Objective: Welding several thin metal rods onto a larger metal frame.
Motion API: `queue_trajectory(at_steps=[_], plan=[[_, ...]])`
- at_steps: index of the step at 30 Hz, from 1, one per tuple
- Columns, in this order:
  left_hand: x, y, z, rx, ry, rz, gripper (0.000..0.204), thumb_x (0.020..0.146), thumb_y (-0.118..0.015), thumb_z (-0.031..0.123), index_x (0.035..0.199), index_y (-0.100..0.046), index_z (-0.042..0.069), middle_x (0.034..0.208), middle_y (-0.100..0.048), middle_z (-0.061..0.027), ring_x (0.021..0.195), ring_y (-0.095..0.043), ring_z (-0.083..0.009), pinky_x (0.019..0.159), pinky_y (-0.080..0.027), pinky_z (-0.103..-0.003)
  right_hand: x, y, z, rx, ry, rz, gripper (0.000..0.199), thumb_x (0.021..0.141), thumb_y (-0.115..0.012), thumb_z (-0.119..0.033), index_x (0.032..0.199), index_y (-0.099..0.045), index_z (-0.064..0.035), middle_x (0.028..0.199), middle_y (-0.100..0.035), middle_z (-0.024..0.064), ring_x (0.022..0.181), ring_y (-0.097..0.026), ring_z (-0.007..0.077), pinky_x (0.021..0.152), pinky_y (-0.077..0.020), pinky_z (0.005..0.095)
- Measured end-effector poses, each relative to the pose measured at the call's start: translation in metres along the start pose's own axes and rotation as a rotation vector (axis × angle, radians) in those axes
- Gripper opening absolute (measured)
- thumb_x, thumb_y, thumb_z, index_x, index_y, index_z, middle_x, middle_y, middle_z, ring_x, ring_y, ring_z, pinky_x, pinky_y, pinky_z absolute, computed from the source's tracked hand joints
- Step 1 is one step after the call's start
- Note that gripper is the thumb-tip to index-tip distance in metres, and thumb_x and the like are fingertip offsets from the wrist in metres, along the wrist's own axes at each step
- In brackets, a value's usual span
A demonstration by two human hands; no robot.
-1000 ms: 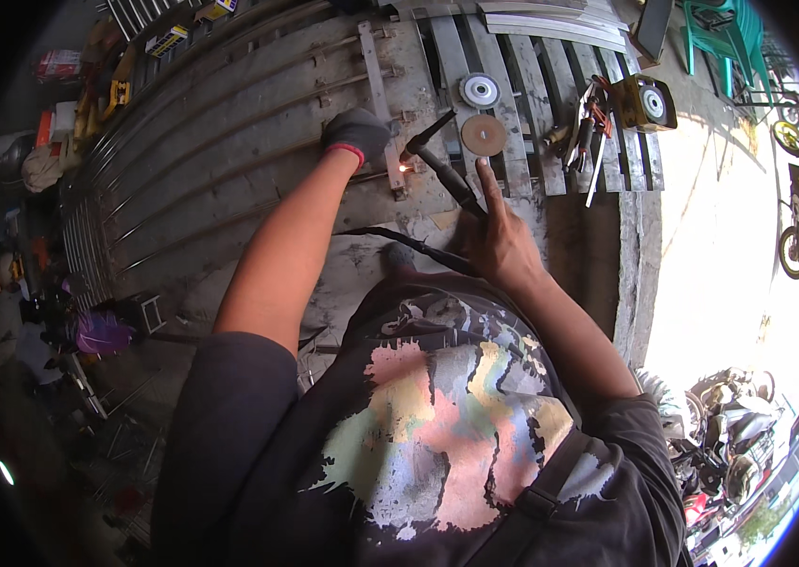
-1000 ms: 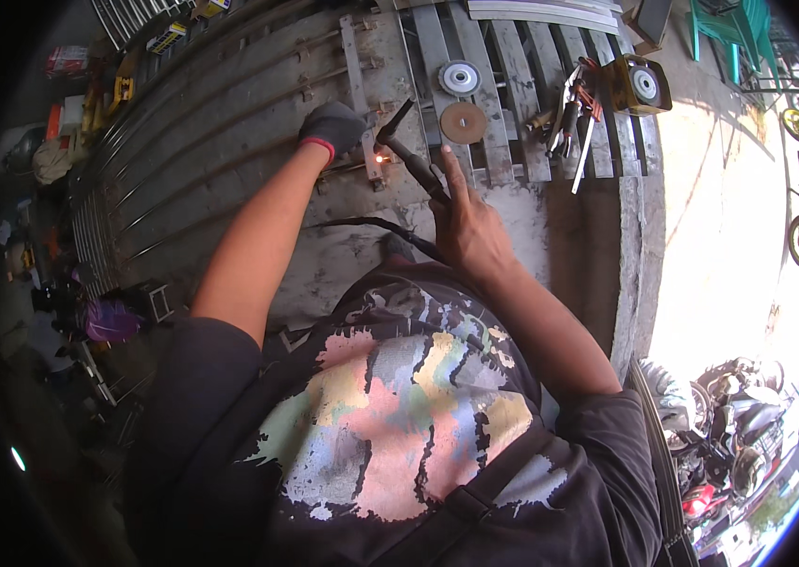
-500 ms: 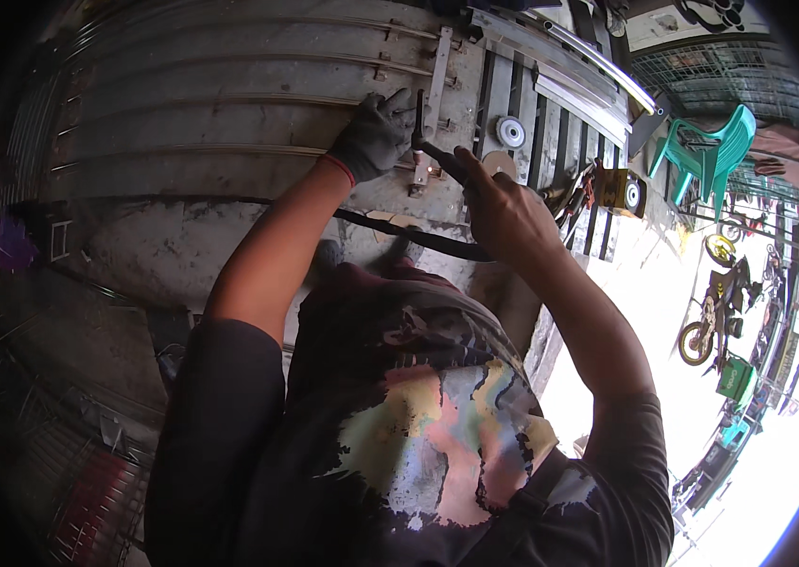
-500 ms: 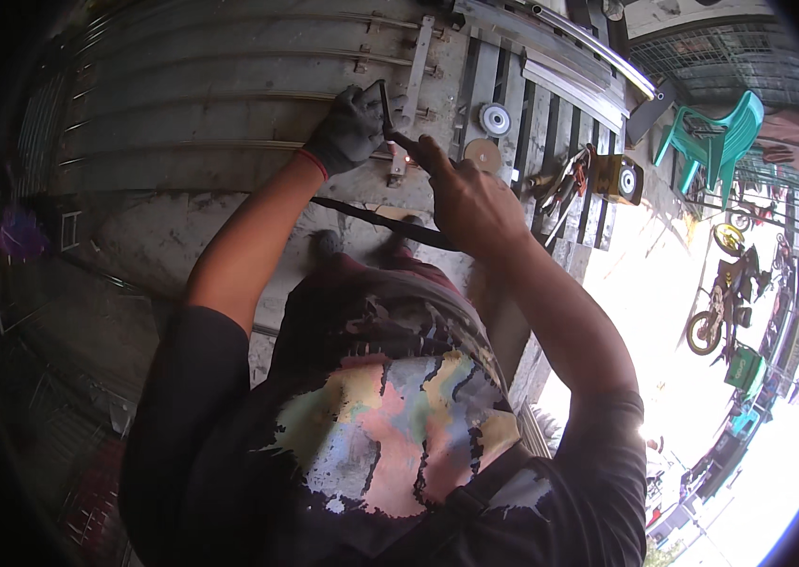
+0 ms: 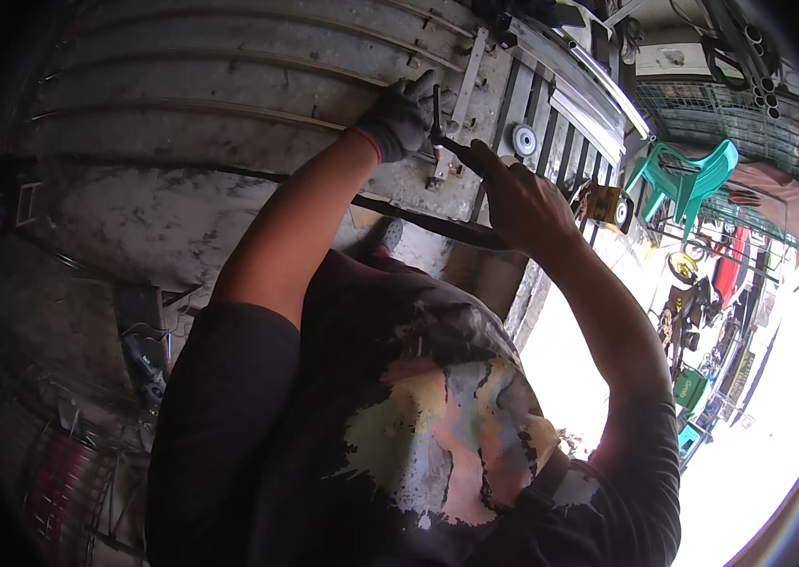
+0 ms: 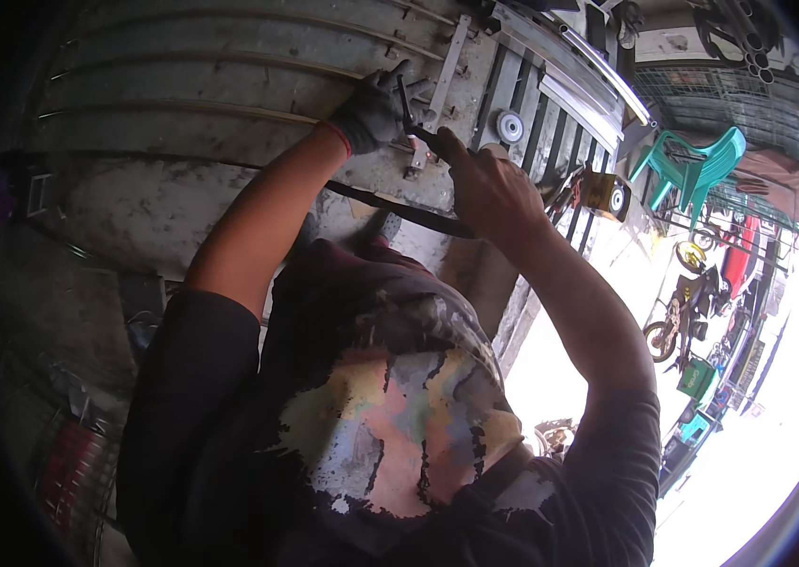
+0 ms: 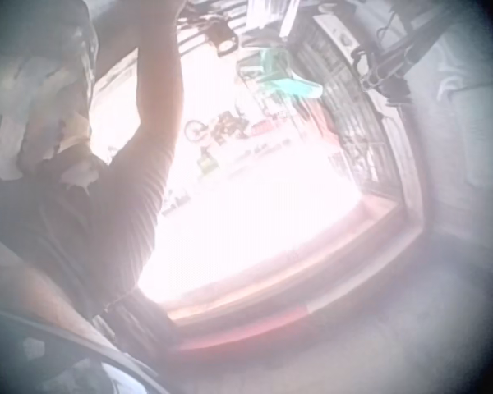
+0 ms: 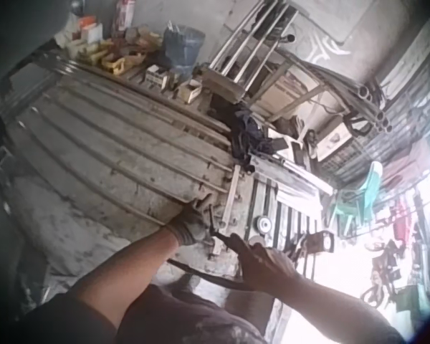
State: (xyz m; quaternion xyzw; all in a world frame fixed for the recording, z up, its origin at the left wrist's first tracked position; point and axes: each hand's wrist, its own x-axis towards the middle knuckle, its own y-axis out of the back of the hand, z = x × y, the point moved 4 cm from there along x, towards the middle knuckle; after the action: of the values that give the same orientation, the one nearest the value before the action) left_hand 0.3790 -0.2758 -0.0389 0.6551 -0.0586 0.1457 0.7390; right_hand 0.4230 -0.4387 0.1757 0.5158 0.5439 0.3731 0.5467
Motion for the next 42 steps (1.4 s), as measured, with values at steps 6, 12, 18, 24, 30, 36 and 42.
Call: queue_trajectory(at_steps=[6,12,18,24,30,36,42], plan=[[0.008,0.025,0.006,-0.058,-0.017,-0.069,0.061,0.081,-0.066,0.074,0.13,-0.075,0.038,0.167,-0.043,-0.0026,0.157,-0.027,-0.0416,0.122,-0.03,-0.055,0.003,0.004,-0.006,-0.068,-0.131,-0.139,0.055,0.102,-0.058,-0.013,0.155,-0.045,-0.0161,0.088,-0.071,0.0231,0.076,-0.074,0.0425,0.064,-0.0596,0.0544],[0.006,0.009,0.001,-0.133,-0.01,-0.108,0.066,0.083,-0.064,0.075,0.137,-0.07,0.039,0.168,-0.042,-0.0019,0.158,-0.027,-0.0409,0.122,-0.029,-0.055,0.009,0.009,-0.023,-0.141,-0.149,-0.242,0.054,0.104,-0.056,-0.015,0.156,-0.044,-0.0203,0.098,-0.071,0.0228,0.083,-0.074,0.0423,0.069,-0.0617,0.0536],[0.007,0.017,0.002,-0.08,0.037,-0.186,0.067,0.087,-0.059,0.075,0.145,-0.062,0.042,0.173,-0.034,0.0023,0.162,-0.018,-0.0343,0.125,-0.023,-0.053,0.009,0.006,-0.03,-0.17,-0.151,-0.278,0.05,0.106,-0.052,-0.017,0.155,-0.045,-0.0204,0.1,-0.069,0.0223,0.085,-0.075,0.0401,0.071,-0.063,0.0524],[0.008,0.027,0.004,-0.065,0.038,-0.26,0.067,0.091,-0.055,0.076,0.149,-0.058,0.044,0.174,-0.031,0.0042,0.163,-0.013,-0.0311,0.126,-0.019,-0.051,0.008,0.005,-0.032,-0.193,-0.194,-0.296,0.049,0.107,-0.049,-0.017,0.156,-0.045,-0.02,0.102,-0.067,0.023,0.086,-0.076,0.0397,0.07,-0.0635,0.0522],[0.008,0.033,0.004,-0.085,0.041,-0.271,0.068,0.09,-0.057,0.075,0.15,-0.058,0.043,0.174,-0.031,0.0044,0.163,-0.012,-0.0308,0.127,-0.017,-0.051,0.01,0.009,-0.04,-0.172,-0.243,-0.332,0.054,0.104,-0.046,-0.012,0.157,-0.043,-0.0188,0.1,-0.07,0.0258,0.088,-0.076,0.043,0.073,-0.0632,0.0549],[0.007,0.014,0.0,-0.151,0.068,-0.226,0.059,0.092,-0.062,0.068,0.144,-0.064,0.042,0.172,-0.035,0.0031,0.162,-0.015,-0.0323,0.128,-0.018,-0.051,0.008,0.005,-0.042,-0.124,-0.258,-0.329,0.057,0.101,-0.044,-0.008,0.157,-0.041,-0.0162,0.096,-0.071,0.0297,0.092,-0.074,0.0473,0.08,-0.0617,0.0576],[0.005,0.006,-0.002,-0.017,0.005,-0.138,0.048,0.094,-0.068,0.051,0.14,-0.069,0.036,0.166,-0.045,-0.0015,0.158,-0.028,-0.0349,0.125,-0.026,-0.052,0.005,0.0,-0.035,-0.071,-0.274,-0.32,0.064,0.098,-0.048,-0.006,0.16,-0.035,-0.0146,0.098,-0.071,0.032,0.089,-0.074,0.0482,0.079,-0.0605,0.0584]])
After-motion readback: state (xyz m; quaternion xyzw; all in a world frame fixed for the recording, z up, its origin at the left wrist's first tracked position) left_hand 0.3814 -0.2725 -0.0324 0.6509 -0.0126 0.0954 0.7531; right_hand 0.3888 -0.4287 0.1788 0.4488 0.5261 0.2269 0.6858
